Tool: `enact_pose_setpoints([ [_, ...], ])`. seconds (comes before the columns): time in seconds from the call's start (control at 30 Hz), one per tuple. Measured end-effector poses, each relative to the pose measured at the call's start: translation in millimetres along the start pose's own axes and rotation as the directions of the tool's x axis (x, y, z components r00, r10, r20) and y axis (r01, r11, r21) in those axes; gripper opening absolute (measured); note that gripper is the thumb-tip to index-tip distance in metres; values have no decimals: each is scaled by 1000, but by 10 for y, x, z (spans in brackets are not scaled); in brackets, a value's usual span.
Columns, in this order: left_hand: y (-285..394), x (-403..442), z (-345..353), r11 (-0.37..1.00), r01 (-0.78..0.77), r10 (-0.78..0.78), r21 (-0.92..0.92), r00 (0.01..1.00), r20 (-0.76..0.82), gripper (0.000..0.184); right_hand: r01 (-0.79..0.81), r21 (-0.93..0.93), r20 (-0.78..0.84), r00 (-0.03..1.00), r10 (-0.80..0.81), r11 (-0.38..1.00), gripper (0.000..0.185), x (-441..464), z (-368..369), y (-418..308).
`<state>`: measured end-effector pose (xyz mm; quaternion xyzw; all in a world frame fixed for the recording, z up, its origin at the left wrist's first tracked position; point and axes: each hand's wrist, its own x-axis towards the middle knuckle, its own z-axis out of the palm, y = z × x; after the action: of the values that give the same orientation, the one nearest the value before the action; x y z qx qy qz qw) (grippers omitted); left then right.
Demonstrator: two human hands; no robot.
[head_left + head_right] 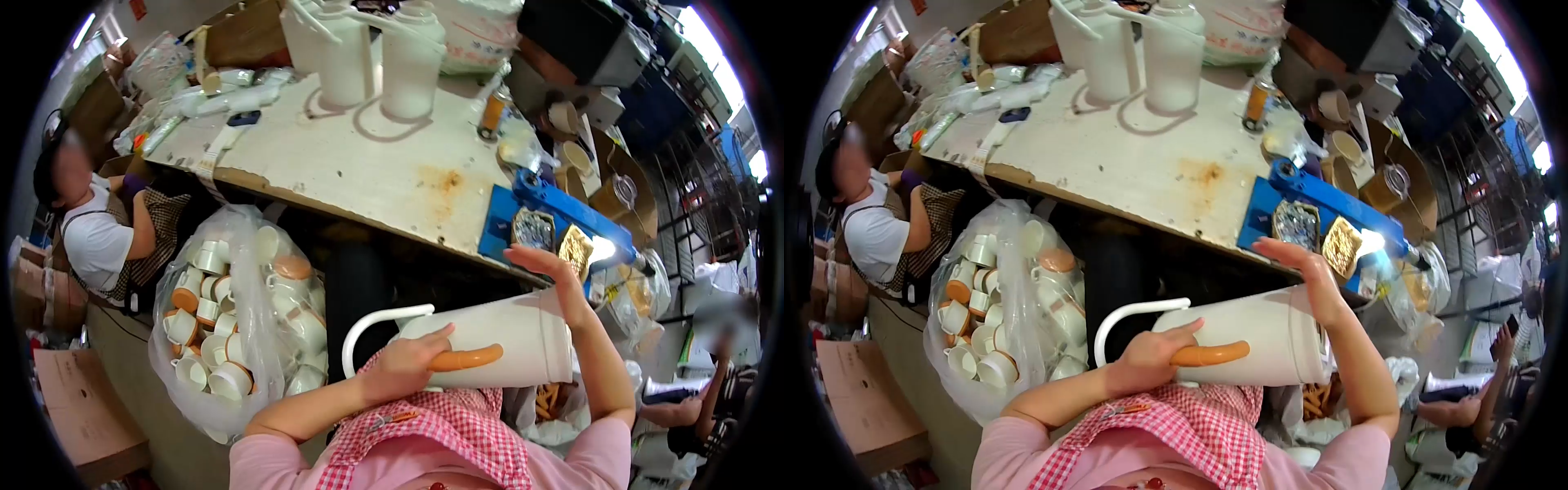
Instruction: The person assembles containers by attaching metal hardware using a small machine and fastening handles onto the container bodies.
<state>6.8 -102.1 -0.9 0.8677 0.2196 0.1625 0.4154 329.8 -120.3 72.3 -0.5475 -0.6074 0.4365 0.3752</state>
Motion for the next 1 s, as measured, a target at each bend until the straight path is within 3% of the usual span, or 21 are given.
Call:
enact_pose_setpoints([
  [0.07, 77, -5, -193, 998, 50, -51, -39, 999, -12, 38, 84, 41, -288, 955, -69, 996, 67, -65, -25, 4],
  [0.13, 39, -32, -542, 996, -43, 50, 76, 993, -103, 44, 142, 30, -436, 893, -114, 989, 78, -114, -239, -5],
  [0.2, 208, -66, -1171, 983, 27, -4, 180, 992, -128, 49, 225, -34, -540, 816, -207, 974, 72, -330, -301, -158],
  [0.27, 317, -90, -1815, 890, -8, 109, 456, 974, -196, 40, 97, 93, -599, 800, -22, 991, 65, -601, -345, 18],
  [0.33, 551, 65, -2348, 592, 58, 132, 804, 977, -168, 23, 76, 129, -581, 814, 13, 989, 59, -702, -102, 89],
  [0.4, 249, 319, -2694, 101, 105, 203, 989, 971, -123, 11, -3, 177, -572, 813, 106, 984, 50, -732, 162, 193],
  [0.47, -363, 613, -3049, -228, 104, 200, 968, 978, -58, 7, -24, 254, -553, 816, 166, 967, 45, -724, 410, 444],
  [0.53, -1011, 868, -3410, -450, 8, 124, 893, 991, 54, 8, -82, 287, -507, 833, 223, 955, 43, -672, 677, 433],
  [0.57, -1430, 930, -3524, -458, 3, 130, 889, 989, 64, 8, -101, 273, -488, 843, 228, 957, 41, -662, 782, 417],
  [0.63, -2164, 1072, -3773, -460, -56, -68, 886, 997, 28, 13, -148, 315, -456, 843, 287, 937, 36, -674, 896, 420],
  [0.7, -2412, 1124, -3995, -409, -11, -44, 912, 999, -8, 11, -194, 363, -444, 824, 352, 911, 34, -725, 898, 506],
  [0.77, -2379, 1253, -3950, -346, 20, -44, 938, 998, -37, 11, -243, 416, -428, 798, 425, 876, 34, -778, 907, 631],
  [0.83, -1994, 1304, -3896, -29, -31, -248, 999, 968, 23, 22, -286, 518, -400, 751, 525, 806, 31, -750, 989, 757],
  [0.87, -1895, 1442, -3830, -37, -34, -251, 999, 968, 24, 22, -303, 572, -373, 731, 571, 762, 30, -691, 1044, 846],
  [0.9, -1789, 1615, -3713, 120, -58, -8, 991, 998, 60, 36, -316, 601, -337, 733, 591, 734, 26, -588, 1118, 943],
  [0.93, -1691, 1802, -3608, 266, -124, 241, 956, 969, 59, 53, -355, 632, -270, 732, 625, 689, 25, -435, 1192, 956],
  [1.0, -1540, 2375, -3592, 236, 119, 430, 964, 877, -213, 75, -389, 653, -125, 791, 599, 650, 28, -63, 1317, 921],
])
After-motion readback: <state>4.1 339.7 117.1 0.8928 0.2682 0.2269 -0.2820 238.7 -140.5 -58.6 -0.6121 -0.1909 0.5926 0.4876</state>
